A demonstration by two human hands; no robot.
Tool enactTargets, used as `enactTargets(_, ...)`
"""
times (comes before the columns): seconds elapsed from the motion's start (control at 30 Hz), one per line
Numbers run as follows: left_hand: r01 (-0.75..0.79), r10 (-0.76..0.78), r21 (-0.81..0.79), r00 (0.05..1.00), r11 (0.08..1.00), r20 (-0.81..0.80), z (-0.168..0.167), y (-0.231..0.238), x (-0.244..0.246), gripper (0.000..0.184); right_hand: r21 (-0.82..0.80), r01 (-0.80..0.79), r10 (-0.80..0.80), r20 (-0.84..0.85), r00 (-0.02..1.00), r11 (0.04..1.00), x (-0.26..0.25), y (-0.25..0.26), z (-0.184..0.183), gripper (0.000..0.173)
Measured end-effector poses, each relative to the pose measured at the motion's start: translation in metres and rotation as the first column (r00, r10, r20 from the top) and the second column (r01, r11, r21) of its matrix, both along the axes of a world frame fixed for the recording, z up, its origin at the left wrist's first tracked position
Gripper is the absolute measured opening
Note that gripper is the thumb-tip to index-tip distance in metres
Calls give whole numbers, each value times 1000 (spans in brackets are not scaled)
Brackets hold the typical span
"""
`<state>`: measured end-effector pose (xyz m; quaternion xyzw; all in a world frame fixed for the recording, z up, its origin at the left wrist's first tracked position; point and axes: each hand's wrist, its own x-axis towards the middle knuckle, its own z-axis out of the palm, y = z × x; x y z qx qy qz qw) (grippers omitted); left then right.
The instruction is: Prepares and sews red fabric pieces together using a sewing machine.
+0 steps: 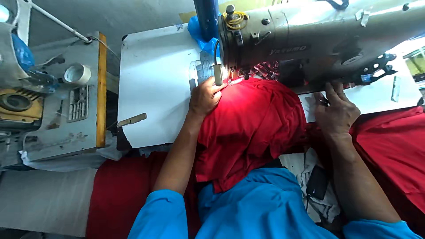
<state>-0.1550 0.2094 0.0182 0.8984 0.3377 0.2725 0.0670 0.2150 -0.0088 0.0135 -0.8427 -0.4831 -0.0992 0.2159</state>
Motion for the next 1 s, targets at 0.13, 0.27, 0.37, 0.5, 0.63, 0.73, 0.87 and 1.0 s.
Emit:
enactTargets(0.13, 11, -11, -12, 1000, 1000, 4, -1, -1, -1, 36, -1, -2, 2, -10, 1000, 1000, 0, -1, 0, 50)
enactTargets(0.27, 16, -16, -20, 1000, 1000, 8, -3, -1, -2, 37, -16, 1, -1, -11, 1000, 1000, 0, -2, 1, 51)
enactTargets(0.37, 18, -18, -13, 1000, 1000, 10, -3, -3, -2, 38, -30, 9, -9, -10, 1000, 1000, -1, -1, 2, 51)
enactTargets(0.5, 14, -14, -6, 1000, 1000, 7, -3, -4, -2, 38, -17, 4, -4, 8, 1000, 1000, 0, -1, 0, 51)
enactTargets(0.63, 9, -9, -9, 1000, 1000, 2, -4, -5, -2, 37, -11, 4, -4, 3, 1000, 1000, -1, -1, 0, 50)
enactTargets(0.73, -1, 1, -9, 1000, 1000, -4, -5, -9, -2, 36, -6, 4, -4, 13, 1000, 1000, 0, -2, -1, 50)
enactTargets(0.87, -6, 6, 3, 1000, 1000, -2, -5, -9, -1, 35, -13, 5, -5, 20, 1000, 1000, 2, -1, -3, 51)
enactTargets(1.0, -8, 8, 4, 1000, 1000, -16, -5, -9, -2, 36, -9, 8, -8, 20, 1000, 1000, 0, -1, -2, 50)
